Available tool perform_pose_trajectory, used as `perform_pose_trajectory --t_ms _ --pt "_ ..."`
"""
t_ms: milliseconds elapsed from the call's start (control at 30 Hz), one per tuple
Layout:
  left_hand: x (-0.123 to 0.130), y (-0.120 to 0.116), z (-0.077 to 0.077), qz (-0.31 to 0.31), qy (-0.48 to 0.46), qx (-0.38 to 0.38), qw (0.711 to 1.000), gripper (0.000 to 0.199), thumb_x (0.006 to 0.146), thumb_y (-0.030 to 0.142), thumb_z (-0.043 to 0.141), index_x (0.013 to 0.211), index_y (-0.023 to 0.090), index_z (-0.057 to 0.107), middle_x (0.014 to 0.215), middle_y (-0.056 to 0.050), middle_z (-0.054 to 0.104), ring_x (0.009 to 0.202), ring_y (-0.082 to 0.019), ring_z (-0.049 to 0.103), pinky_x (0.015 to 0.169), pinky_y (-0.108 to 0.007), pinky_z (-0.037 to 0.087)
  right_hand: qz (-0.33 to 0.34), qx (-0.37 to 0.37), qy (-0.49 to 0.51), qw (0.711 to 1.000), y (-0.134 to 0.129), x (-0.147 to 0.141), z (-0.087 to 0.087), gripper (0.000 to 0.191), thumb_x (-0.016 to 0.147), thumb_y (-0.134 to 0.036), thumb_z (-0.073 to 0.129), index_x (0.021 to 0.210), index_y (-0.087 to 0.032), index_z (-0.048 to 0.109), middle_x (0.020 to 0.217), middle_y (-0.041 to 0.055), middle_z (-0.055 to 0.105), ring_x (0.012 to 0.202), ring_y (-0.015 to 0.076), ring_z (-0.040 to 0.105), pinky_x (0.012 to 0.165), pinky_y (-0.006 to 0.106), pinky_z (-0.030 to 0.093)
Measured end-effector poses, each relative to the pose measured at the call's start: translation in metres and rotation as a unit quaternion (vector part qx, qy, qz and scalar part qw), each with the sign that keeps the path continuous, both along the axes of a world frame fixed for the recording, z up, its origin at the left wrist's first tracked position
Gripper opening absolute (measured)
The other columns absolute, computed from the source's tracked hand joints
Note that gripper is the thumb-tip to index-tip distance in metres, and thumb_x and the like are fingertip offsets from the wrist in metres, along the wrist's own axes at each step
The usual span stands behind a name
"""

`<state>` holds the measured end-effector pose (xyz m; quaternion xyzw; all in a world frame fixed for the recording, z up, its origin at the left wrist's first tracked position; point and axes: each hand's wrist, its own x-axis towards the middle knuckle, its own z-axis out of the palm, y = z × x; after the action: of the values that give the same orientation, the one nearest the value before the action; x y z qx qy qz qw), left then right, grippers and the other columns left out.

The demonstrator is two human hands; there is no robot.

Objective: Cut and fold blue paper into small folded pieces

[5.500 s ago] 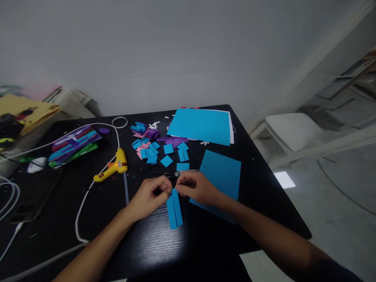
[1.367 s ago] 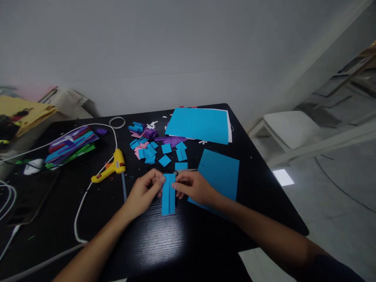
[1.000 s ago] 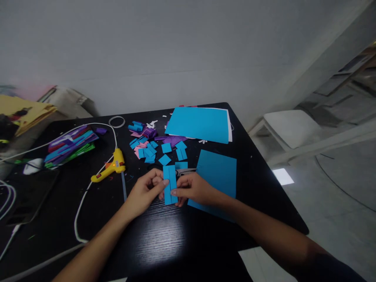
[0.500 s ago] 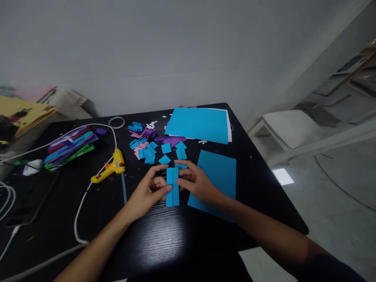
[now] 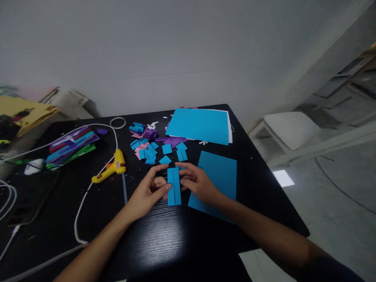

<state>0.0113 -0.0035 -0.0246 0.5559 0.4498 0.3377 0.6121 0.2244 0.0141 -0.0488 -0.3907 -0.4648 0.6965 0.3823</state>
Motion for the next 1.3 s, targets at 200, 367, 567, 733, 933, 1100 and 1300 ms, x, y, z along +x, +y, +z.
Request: perform_pose_trajectory --t_ms 200,367,567,733,933,1100,1300 --pt "-0.0032 0.0019 0.0004 -0.005 0.008 0.01 1.0 0.054 0.1 0.036 0.061 0.148 0.017 0.043 0.074 0.003 0.067 0.07 -0.017 0.069 0.073 -0.031 0.056 0.003 0.0 0.001 1.0 -0.0006 -0.0001 -0.0017 0.05 0.087 -0.016 0.068 0.136 -0.023 0.061 0.12 0.0076 0.076 0.097 0.0206 0.076 0.083 0.038 0.065" --pt "-0.0024 0.0014 0.0008 -0.001 0.008 0.013 1.0 0.058 0.097 0.035 0.065 0.149 0.018 0.044 0.08 0.001 0.07 0.071 -0.016 0.068 0.071 -0.029 0.055 -0.011 0.014 -0.028 0.999 -0.0002 -0.0011 -0.0065 0.034 0.087 -0.03 0.077 0.119 -0.022 0.069 0.112 0.0068 0.076 0.093 0.0209 0.075 0.079 0.037 0.065" --pt "0.0023 0.0018 -0.0027 -0.001 -0.007 0.008 1.0 0.042 0.094 0.038 0.074 0.126 0.018 0.057 0.076 0.002 0.069 0.07 -0.016 0.069 0.072 -0.031 0.057 -0.024 0.046 -0.059 0.997 -0.0018 -0.0023 -0.0038 0.02 0.088 -0.039 0.077 0.088 -0.021 0.07 0.09 0.0031 0.073 0.085 0.0201 0.071 0.087 0.041 0.059" --pt "0.0022 0.0035 -0.0045 0.016 -0.003 0.013 1.0 0.036 0.092 0.041 0.077 0.113 0.017 0.06 0.077 0.001 0.07 0.068 -0.015 0.068 0.07 -0.029 0.058 -0.022 0.038 -0.049 0.998 -0.0022 -0.0034 -0.0026 0.026 0.085 -0.044 0.08 0.088 -0.021 0.07 0.089 0.0029 0.073 0.084 0.0202 0.07 0.083 0.039 0.058" --pt "0.0021 0.004 -0.0026 0.043 -0.002 0.017 0.999 0.032 0.09 0.04 0.079 0.103 0.018 0.061 0.075 0.001 0.069 0.067 -0.014 0.067 0.07 -0.029 0.058 -0.014 0.018 -0.024 0.999 -0.0022 -0.0041 -0.0024 0.029 0.084 -0.044 0.082 0.095 -0.02 0.07 0.09 0.0037 0.076 0.08 0.0195 0.072 0.075 0.035 0.059" --pt "0.0006 0.005 -0.0026 0.054 0.013 0.022 0.998 0.029 0.088 0.041 0.08 0.096 0.019 0.061 0.072 0.002 0.068 0.067 -0.015 0.067 0.069 -0.029 0.057 -0.008 0.022 -0.04 0.999 -0.0019 -0.0021 -0.0001 0.025 0.083 -0.031 0.081 0.103 -0.022 0.07 0.098 0.0042 0.077 0.088 0.0208 0.074 0.081 0.037 0.062" --pt "-0.0009 0.0042 -0.0037 0.051 0.04 0.05 0.997 0.025 0.086 0.035 0.08 0.099 0.018 0.067 0.084 -0.003 0.072 0.074 -0.016 0.068 0.071 -0.029 0.057 -0.009 0.057 -0.041 0.997 -0.0022 -0.0023 -0.0044 0.023 0.08 -0.03 0.084 0.099 -0.023 0.073 0.104 0.0046 0.077 0.095 0.0218 0.075 0.094 0.043 0.061"
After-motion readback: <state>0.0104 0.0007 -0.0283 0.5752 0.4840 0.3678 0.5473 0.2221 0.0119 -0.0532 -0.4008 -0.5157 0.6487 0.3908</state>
